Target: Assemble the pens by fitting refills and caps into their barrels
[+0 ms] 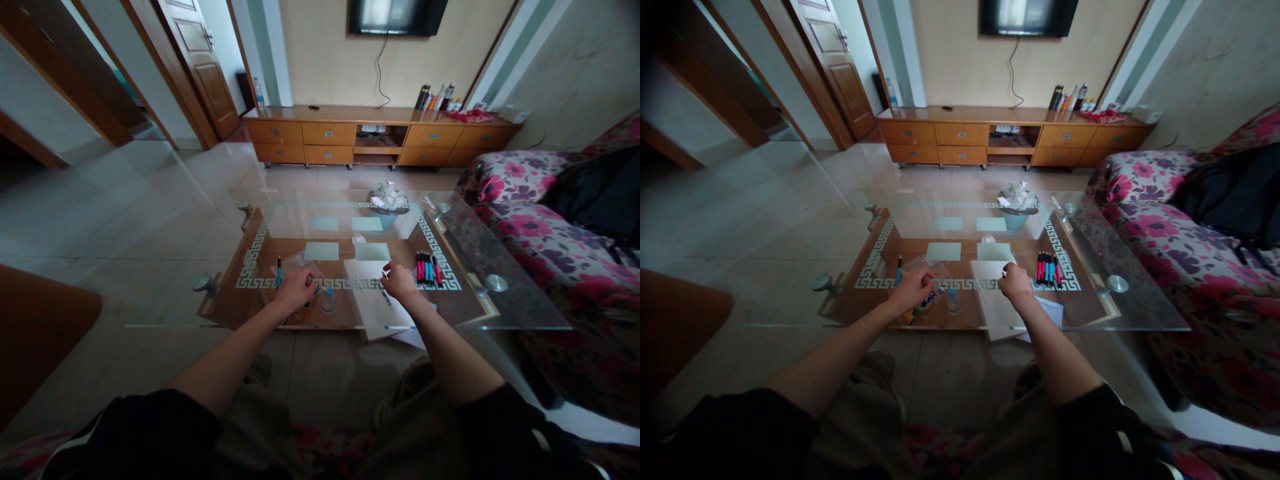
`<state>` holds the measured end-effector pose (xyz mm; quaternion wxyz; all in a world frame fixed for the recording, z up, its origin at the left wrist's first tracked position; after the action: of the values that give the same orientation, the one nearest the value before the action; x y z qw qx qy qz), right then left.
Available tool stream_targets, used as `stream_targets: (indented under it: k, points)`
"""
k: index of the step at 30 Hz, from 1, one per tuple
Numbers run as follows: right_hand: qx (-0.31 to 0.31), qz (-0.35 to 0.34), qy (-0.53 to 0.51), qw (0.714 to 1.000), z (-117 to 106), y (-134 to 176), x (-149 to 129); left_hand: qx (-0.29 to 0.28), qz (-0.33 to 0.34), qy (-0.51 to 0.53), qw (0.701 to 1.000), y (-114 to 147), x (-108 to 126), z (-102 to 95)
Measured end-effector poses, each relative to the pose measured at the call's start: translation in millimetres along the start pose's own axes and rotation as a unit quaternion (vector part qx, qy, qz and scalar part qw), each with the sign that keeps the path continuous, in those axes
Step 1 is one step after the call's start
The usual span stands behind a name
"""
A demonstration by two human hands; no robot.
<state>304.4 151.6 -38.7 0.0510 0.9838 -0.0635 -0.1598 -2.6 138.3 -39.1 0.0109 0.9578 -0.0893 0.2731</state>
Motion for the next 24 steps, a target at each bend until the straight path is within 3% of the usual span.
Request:
stream_targets:
  k: [4,10,17,22,24]
  points:
    - [0.012,0.004,-0.006,1.000,-5,3,-4,-0.006,0.073,0.006,0.997,3,12,-2.9]
    - [0.029,-0.006,-0.019,0.999,-11,8,-13,-0.066,0.130,-0.022,0.989,7,16,3.3]
    - [0.065,-0.041,-0.048,0.996,-14,12,-21,-0.036,0.172,-0.026,0.984,8,18,5.1]
    - [0.084,-0.196,-0.160,0.964,-8,25,-52,0.005,0.116,0.155,0.981,4,23,4.7]
    - [0.070,-0.246,-0.225,0.940,-5,34,-68,-0.026,0.063,0.280,0.958,2,23,12.1]
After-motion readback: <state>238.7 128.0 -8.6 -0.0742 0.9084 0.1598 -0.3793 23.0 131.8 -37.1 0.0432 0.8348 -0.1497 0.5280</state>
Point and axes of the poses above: each hand's wrist, its own y-axis away from the middle knuckle, its own z-axis out of the palm, x = y × z, the point moved 4 cm from there along -y, towards the middle knuckle, and after that the axes turned 3 degrees about -z, right-handed, at the moved point
